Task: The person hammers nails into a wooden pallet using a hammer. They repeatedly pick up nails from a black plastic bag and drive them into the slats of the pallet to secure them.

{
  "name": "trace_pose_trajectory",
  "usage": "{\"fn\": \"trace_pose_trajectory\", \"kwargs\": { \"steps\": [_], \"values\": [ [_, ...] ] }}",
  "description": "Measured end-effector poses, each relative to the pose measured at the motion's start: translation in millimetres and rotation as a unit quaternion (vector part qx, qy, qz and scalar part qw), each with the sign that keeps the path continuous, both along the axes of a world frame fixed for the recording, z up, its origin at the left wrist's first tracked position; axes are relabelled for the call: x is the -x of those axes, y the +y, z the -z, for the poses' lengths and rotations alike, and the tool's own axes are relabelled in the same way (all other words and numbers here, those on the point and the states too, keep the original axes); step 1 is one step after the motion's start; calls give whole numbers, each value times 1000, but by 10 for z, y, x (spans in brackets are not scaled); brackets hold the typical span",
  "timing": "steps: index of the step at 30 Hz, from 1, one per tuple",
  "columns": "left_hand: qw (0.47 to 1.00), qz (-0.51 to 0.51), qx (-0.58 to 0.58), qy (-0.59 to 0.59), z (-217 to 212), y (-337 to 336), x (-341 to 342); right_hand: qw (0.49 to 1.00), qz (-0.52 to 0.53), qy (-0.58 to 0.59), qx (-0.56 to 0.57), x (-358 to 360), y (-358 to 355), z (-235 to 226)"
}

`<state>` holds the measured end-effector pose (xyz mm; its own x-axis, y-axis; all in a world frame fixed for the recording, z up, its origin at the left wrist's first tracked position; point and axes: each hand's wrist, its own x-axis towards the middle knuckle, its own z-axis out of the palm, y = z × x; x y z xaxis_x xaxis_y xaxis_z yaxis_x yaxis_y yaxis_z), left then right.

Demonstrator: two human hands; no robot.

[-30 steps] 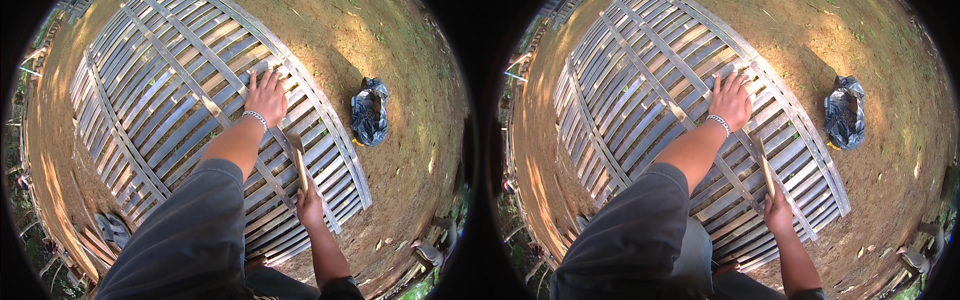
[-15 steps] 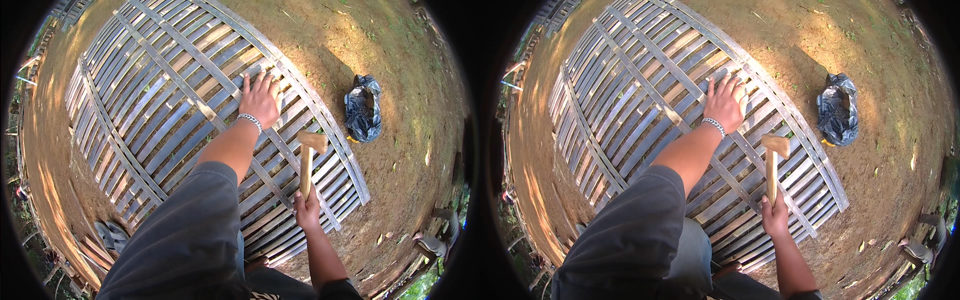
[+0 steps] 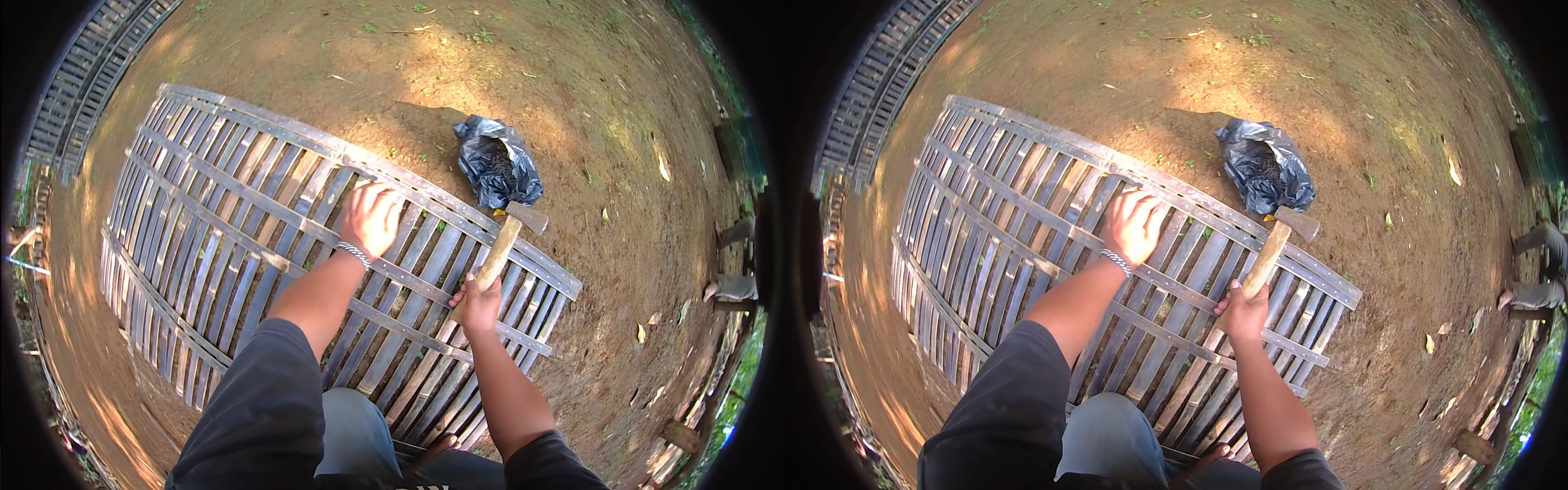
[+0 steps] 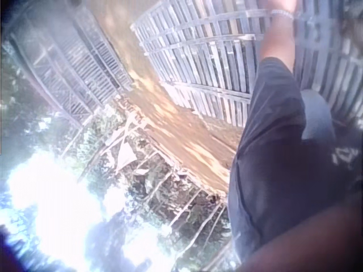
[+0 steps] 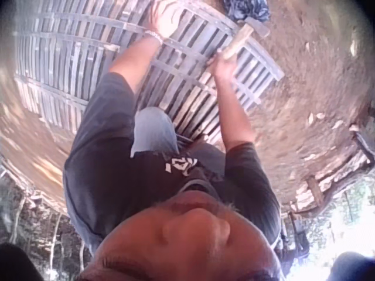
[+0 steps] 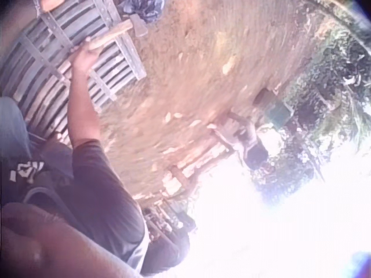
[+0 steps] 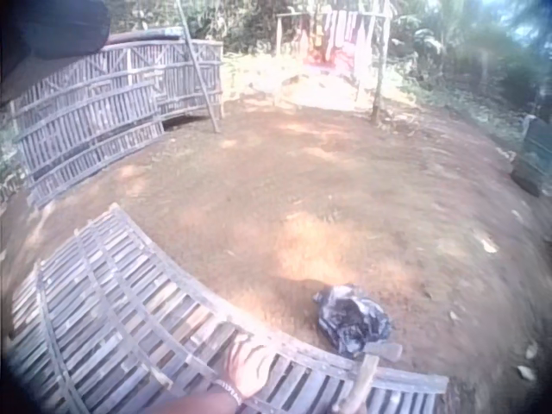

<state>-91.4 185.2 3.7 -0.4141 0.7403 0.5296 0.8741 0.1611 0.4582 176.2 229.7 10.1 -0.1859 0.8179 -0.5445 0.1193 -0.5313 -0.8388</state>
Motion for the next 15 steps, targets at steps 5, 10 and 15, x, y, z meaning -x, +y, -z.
{"fn": "trace_pose_trajectory", "kwargs": {
  "steps": [5,10,15],
  "values": [
    [975,167,-73,-130,-232,1334,-541,1000,6,-22,-19,8,-62,48],
    [977,53,146,-144,-243,2166,-490,998,-10,-58,-4,43,-56,2],
    [949,59,263,-163,48,2267,-488,994,-31,-108,2,53,-38,-141]
  ]
}}
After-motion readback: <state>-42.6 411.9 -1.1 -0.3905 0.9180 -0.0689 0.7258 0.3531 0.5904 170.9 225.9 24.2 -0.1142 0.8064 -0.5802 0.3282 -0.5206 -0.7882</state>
